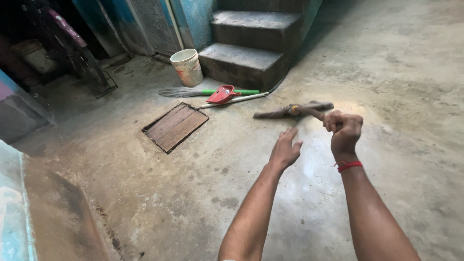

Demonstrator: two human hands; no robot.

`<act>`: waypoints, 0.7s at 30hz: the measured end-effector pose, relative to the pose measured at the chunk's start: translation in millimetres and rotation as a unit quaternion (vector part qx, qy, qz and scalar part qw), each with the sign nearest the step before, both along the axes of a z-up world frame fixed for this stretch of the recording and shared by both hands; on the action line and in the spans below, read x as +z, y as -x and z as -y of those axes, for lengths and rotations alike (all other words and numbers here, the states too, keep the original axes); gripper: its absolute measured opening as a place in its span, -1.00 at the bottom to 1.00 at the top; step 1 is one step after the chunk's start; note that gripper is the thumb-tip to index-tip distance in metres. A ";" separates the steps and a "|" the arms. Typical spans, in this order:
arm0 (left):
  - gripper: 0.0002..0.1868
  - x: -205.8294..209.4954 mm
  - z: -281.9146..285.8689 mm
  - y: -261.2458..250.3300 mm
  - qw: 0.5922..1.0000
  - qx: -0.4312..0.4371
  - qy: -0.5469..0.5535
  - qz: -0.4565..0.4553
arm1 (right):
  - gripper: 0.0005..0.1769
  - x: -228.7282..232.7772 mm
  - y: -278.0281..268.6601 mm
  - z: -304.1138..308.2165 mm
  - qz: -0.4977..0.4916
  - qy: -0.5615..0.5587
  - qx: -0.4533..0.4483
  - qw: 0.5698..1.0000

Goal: The person mops a concrete floor using a traditional string mop. They push and pull the mop across the surface, moving from the center of the room towards the walls and corners.

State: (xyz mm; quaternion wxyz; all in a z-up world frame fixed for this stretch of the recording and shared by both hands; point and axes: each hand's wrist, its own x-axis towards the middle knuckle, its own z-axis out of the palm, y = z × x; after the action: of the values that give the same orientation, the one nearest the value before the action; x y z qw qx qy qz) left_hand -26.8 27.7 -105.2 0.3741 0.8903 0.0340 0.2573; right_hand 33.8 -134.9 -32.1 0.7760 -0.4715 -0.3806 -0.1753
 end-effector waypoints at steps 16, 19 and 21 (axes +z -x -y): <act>-0.77 105.1 88.4 29.4 0.928 -0.118 -0.019 0.353 | -0.55 132.0 115.8 28.7 0.135 -0.012 -0.013 0.991; -0.75 102.9 88.1 12.0 0.926 -0.121 -0.026 0.357 | -0.48 124.4 104.8 27.3 0.108 -0.032 0.031 0.993; -0.75 94.4 82.5 -2.3 0.929 -0.101 -0.038 0.354 | -0.45 112.0 86.1 21.9 0.097 -0.035 0.040 0.994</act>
State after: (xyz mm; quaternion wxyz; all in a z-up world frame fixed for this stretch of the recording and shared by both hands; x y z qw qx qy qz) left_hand -24.6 -54.7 -10.8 0.3518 0.7535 -0.2007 0.5178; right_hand -52.3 -156.8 79.9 0.7576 -0.4090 -0.4665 -0.2026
